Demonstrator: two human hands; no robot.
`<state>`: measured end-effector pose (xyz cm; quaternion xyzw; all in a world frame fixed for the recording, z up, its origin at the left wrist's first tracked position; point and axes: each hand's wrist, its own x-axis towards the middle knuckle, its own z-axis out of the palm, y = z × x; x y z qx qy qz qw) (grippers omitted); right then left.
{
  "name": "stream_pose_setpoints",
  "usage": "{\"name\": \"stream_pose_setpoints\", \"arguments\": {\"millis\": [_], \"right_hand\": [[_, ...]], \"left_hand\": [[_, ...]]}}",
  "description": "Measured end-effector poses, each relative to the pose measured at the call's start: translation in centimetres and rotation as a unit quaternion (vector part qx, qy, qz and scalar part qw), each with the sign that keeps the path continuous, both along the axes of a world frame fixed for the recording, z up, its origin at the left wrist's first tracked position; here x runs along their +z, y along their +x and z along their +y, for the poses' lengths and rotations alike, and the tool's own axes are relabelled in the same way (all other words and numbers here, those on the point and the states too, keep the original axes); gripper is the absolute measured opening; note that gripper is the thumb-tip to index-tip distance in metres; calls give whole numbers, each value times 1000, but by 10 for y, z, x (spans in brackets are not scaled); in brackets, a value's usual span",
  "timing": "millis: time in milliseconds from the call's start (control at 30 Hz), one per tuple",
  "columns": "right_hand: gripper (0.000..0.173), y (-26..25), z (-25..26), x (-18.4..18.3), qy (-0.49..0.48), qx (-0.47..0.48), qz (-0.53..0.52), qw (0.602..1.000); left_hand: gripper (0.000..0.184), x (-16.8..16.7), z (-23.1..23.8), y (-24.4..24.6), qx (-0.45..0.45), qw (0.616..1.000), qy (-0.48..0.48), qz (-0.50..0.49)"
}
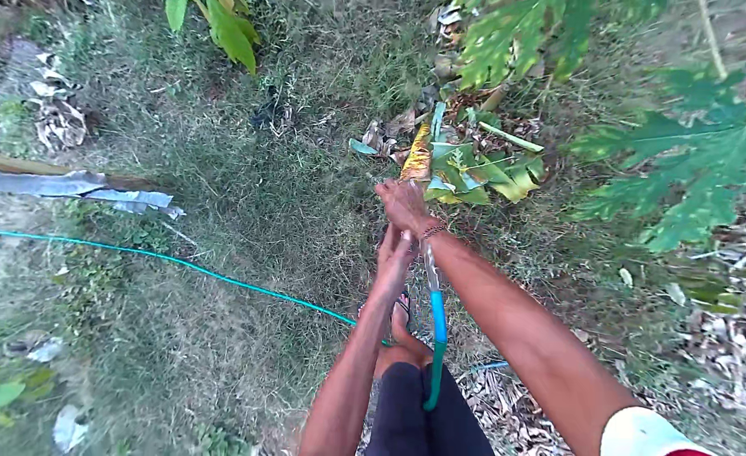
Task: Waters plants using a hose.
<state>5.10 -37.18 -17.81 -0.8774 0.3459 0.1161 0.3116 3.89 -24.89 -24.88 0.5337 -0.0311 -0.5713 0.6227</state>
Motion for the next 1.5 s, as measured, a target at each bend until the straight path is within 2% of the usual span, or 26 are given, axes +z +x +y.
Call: {"name": "stream_pose_setpoints", "arguments": {"millis": [33, 67, 133, 233, 400, 467, 567, 667, 733, 833, 900, 1000, 1067, 1100, 1200, 1233, 1367, 1500], "right_hand": [[34, -3, -5, -59, -79, 10, -72, 994], [33, -5, -12, -100, -123, 17, -100, 987], [37, -10, -17, -125, -153, -17, -89, 984], [38, -19, -26, -114, -154, -115, -86, 978], [44, -17, -36, -91, -127, -186, -109, 968], [44, -13, -32, -86, -156, -203, -127, 958], [41, -11, -26, -70, -207, -175, -158, 950], [41, -13, -18, -52, -170, -159, -142, 962], [43, -15, -17, -55, -159, -166, -123, 965], [46, -20, -29, -86, -205, -208, -113, 950], [46, -24, -32, -93, -217, -232, -121, 940], [47, -25, -23, -72, -188, -233, -123, 946], [48, -26, -17, -55, -175, -207, -125, 955], [48, -26, -17, -53, -181, -195, -128, 955], [49, -27, -12, -57, -203, -195, -129, 951], [48, -27, -11, -58, -204, -198, -129, 950], [47, -34, -20, -55, -190, -198, -109, 955], [49, -40, -28, -57, -203, -191, -121, 953]], "left_hand": [[73, 0, -4, 0, 10, 1000, -18, 16], [80, -1, -7, -1, 20, 999, -36, 28], [89, -3, -11, -4, 27, 996, -70, 40], [94, 2, -27, -11, 37, 998, -49, 12], [49, 7, -45, -13, 64, 994, 43, -75], [40, 2, -47, -13, 107, 990, 48, -72], [40, 9, -40, -17, 105, 994, -35, -12], [63, 17, -36, -19, 73, 997, -41, 4], [54, 10, -38, -20, 68, 997, -18, -19], [32, 1, -39, -19, 45, 993, 7, -109], [30, -6, -43, -22, 62, 988, 12, -143], [44, -6, -42, -29, 121, 986, 49, -103], [43, 19, -35, -33, 107, 989, 81, -65], [44, 21, -33, -36, 90, 992, 77, -53], [47, -19, -28, -48, 62, 998, -5, -29], [49, -21, -28, -48, 57, 998, -14, -38], [35, 14, -30, -38, 33, 996, 19, -85], [27, 8, -28, -28, 22, 993, -100, 54]]}}
